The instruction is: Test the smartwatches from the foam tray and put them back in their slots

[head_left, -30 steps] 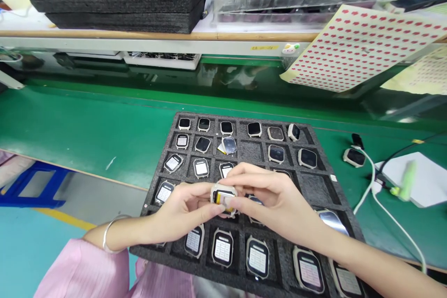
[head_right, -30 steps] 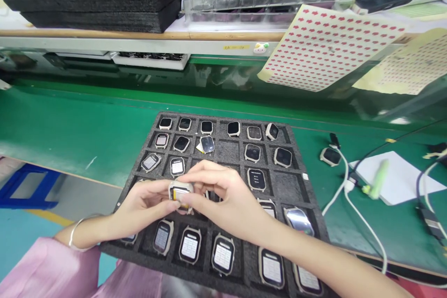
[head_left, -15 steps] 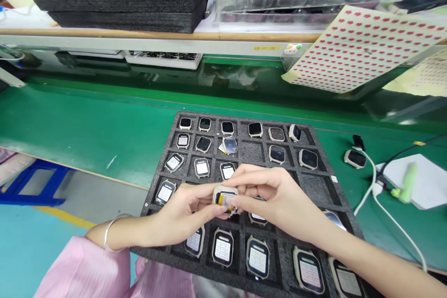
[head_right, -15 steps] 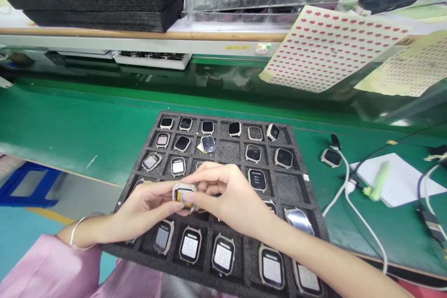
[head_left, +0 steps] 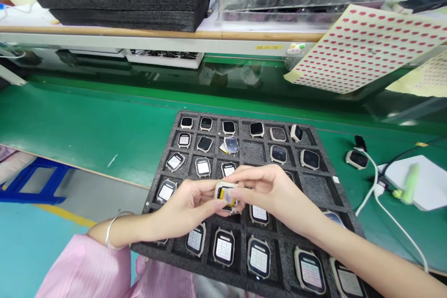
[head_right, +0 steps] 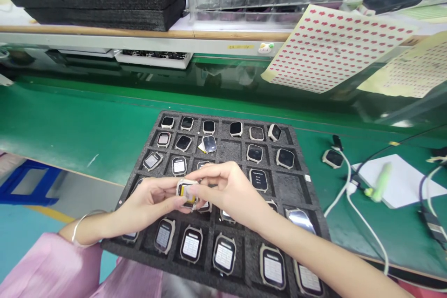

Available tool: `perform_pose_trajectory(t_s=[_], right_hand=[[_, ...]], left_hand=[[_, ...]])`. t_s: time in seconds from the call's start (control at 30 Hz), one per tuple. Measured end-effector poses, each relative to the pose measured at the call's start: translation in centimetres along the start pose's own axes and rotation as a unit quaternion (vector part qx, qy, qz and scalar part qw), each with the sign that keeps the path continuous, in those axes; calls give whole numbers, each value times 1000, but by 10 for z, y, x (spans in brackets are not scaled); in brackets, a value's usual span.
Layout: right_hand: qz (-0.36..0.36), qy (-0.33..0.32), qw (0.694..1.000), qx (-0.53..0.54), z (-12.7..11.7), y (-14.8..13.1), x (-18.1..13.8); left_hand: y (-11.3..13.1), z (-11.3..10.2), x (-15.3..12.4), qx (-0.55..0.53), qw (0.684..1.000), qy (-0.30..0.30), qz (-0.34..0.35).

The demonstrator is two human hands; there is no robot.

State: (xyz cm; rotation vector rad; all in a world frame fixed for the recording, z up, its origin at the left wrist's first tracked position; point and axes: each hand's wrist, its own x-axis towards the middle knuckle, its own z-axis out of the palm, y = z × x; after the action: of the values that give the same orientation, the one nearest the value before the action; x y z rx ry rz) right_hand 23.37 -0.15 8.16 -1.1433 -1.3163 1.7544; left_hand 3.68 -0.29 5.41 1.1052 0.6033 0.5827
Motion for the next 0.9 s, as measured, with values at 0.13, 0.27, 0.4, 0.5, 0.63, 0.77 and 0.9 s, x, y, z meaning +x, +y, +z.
perform_pose_trajectory(t_s=[0.13,0.27,0.4,0.5,0.63,0.77,0.9], right_hand=[[26,-1,1000,8,0,0,1],[43,20,999,13,4,3,-1],[33,51,998,15,7,7,-3],[19,44,999,0,4,7,-2],[-19,35,999,-23,1,8,0],[-127,81,981,-123,2,10,-3],[-265,108,917,-277,3,10,-7]], left_hand=[[2,0,0,6,1000,-1,-7],[4,0,1,7,1000,-11,-28],[2,1,2,5,1000,-7,-24],[1,0,4,-12,1000,-7,-17],[2,-4,4,-50,998,-20,-14],[-1,-6,4,-78,997,-13,25],[-4,-6,4,-71,996,-34,48]])
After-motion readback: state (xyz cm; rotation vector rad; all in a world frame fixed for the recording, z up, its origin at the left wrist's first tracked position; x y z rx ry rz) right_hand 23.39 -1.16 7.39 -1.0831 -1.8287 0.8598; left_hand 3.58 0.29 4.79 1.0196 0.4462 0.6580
